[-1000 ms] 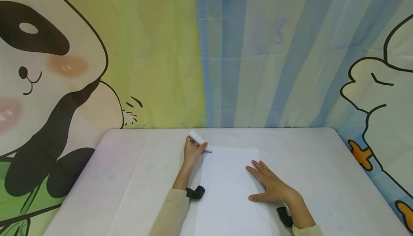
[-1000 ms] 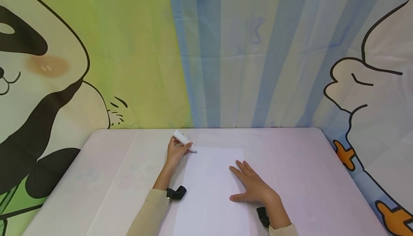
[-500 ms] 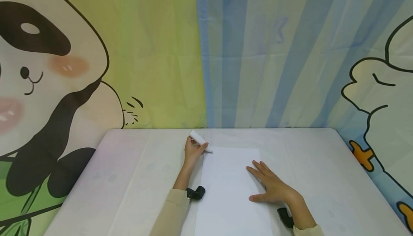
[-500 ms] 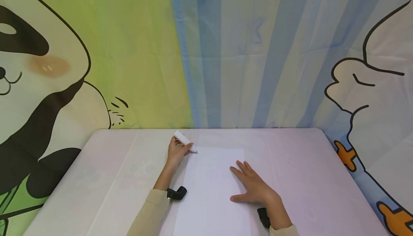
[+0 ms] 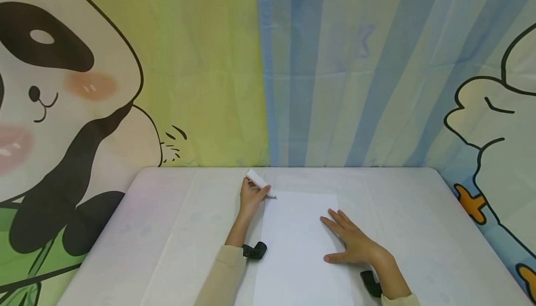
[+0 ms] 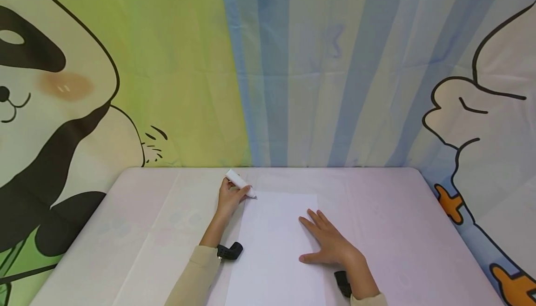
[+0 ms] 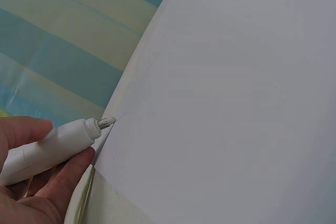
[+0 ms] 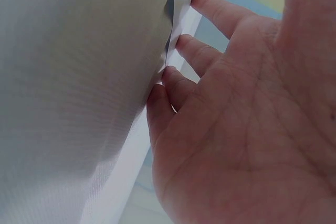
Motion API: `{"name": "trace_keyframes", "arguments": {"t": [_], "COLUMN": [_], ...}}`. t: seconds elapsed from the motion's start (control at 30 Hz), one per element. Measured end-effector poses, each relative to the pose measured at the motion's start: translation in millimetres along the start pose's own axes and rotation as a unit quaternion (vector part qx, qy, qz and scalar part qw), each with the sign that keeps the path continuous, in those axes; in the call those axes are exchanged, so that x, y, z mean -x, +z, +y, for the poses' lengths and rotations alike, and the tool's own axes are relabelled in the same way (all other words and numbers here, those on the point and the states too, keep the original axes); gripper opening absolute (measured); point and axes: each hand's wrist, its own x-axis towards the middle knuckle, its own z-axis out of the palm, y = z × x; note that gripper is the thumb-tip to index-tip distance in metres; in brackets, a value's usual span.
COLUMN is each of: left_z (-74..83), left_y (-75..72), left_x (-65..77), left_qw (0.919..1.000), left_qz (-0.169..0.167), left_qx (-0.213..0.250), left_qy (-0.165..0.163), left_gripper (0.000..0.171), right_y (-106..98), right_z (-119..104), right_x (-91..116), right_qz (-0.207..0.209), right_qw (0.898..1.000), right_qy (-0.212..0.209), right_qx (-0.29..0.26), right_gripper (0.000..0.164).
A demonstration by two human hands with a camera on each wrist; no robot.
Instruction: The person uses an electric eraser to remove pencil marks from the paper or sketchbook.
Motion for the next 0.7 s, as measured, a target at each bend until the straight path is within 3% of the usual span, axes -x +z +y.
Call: {"name": "trace_keyframes", "arguments": {"t": [0.23, 0.7], "left_z": [-2.9, -4.1], "left_y": [-0.1, 0.2], "left_x": [-3.3, -4.1], "left_qw": [0.9999, 1.0000], "left_qz": [0.001, 0.006], "left_qx": [0.001, -0.004], "left_qy": [-0.012, -0.005], "left_gripper": [0.057, 0.056], "right_y": [-0.4, -0.1], "right_z": [-0.2, -1.2], "right_x": [-0.2, 0.2], "right_qz": [-0.002, 0.000], "right_qw": [1.000, 1.000], "right_qy": [-0.001, -0.003], "right_qx": [-0.005, -0.006], "right_gripper": [0.098, 0.098]}}
